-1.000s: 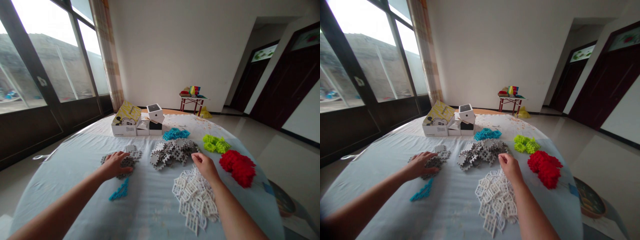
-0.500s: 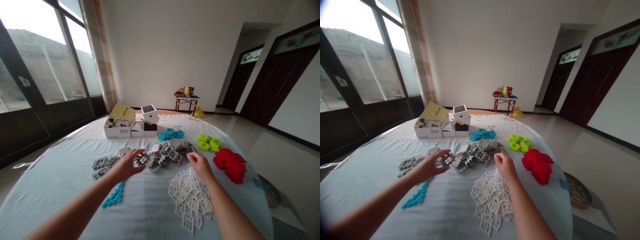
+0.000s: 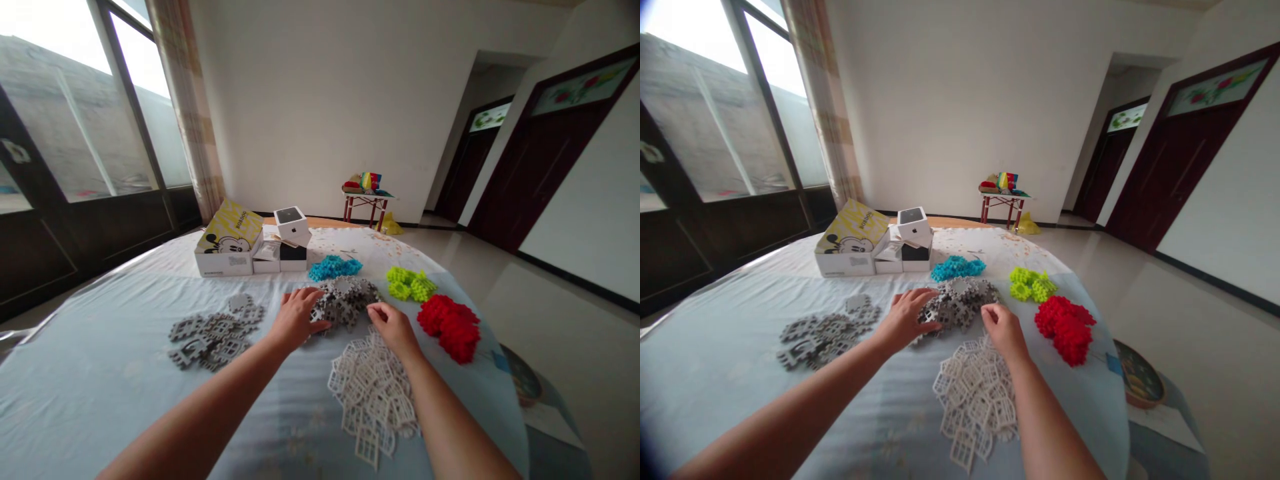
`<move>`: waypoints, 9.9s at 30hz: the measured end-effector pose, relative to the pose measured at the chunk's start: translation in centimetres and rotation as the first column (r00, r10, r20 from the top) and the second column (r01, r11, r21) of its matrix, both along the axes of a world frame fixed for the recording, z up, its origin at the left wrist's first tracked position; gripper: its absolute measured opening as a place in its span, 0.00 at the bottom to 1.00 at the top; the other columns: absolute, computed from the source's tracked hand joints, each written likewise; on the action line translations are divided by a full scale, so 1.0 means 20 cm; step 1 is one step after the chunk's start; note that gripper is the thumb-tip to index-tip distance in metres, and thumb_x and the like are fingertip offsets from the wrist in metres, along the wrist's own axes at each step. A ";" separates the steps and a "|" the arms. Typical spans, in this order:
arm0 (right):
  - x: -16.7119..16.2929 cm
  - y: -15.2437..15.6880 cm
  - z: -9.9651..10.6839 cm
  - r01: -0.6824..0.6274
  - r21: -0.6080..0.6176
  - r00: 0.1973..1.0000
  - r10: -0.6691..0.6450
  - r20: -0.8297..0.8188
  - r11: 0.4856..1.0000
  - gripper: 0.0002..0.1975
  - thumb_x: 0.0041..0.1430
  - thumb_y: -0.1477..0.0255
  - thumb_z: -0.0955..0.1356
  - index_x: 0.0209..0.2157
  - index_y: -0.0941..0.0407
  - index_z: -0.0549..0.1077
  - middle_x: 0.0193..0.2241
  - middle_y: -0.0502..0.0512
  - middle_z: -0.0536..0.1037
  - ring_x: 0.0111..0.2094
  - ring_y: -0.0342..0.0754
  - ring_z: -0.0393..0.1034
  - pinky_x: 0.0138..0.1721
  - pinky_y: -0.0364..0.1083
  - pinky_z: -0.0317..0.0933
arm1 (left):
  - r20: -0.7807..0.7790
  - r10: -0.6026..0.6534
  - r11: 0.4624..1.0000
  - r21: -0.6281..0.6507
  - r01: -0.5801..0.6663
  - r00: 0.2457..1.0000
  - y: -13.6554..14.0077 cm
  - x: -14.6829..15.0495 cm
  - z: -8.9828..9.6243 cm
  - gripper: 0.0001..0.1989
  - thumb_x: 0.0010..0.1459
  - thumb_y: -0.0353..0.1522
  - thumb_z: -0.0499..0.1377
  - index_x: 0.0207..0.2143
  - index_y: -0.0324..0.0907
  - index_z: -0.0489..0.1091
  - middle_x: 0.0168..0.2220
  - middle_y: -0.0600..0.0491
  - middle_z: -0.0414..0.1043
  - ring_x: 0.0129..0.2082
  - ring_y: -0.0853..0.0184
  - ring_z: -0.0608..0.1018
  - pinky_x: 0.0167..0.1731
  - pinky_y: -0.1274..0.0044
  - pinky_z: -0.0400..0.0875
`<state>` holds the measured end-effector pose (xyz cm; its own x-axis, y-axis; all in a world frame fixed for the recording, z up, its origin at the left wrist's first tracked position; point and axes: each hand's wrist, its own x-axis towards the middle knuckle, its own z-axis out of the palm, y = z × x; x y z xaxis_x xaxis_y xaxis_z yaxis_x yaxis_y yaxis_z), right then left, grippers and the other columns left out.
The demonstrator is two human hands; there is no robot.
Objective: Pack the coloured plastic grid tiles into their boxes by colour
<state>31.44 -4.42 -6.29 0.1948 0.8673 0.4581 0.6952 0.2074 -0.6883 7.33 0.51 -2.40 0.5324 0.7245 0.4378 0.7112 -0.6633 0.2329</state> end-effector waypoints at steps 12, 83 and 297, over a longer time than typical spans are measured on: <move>0.02 0.01 -0.04 -0.003 -0.026 0.999 0.002 -0.032 1.000 0.16 0.54 0.62 0.62 0.34 0.58 0.73 0.30 0.57 0.78 0.31 0.49 0.72 0.36 0.45 0.65 | -0.104 0.552 0.828 -0.049 -0.559 0.827 0.21 -0.71 -0.01 0.19 0.57 0.41 0.49 0.48 0.44 0.66 0.48 0.44 0.69 0.49 0.52 0.69 0.44 0.61 0.60; 0.20 -0.03 -0.13 0.077 -0.132 0.977 -0.101 -0.188 0.988 0.19 0.49 0.58 0.64 0.34 0.57 0.74 0.28 0.57 0.79 0.29 0.51 0.73 0.32 0.47 0.65 | 0.010 0.471 0.826 -0.357 -0.437 0.882 0.19 -1.36 -0.19 0.30 0.35 0.45 0.59 0.42 0.40 0.71 0.41 0.47 0.76 0.41 0.58 0.76 0.44 0.72 0.67; 0.15 -0.03 -0.07 0.031 -0.110 0.990 -0.046 -0.136 0.993 0.17 0.53 0.59 0.62 0.36 0.57 0.73 0.32 0.57 0.78 0.34 0.51 0.72 0.38 0.48 0.64 | 0.204 0.065 0.983 -0.180 -0.028 0.977 0.11 0.07 0.12 0.25 0.42 0.47 0.63 0.42 0.44 0.70 0.38 0.49 0.69 0.36 0.61 0.74 0.38 0.71 0.68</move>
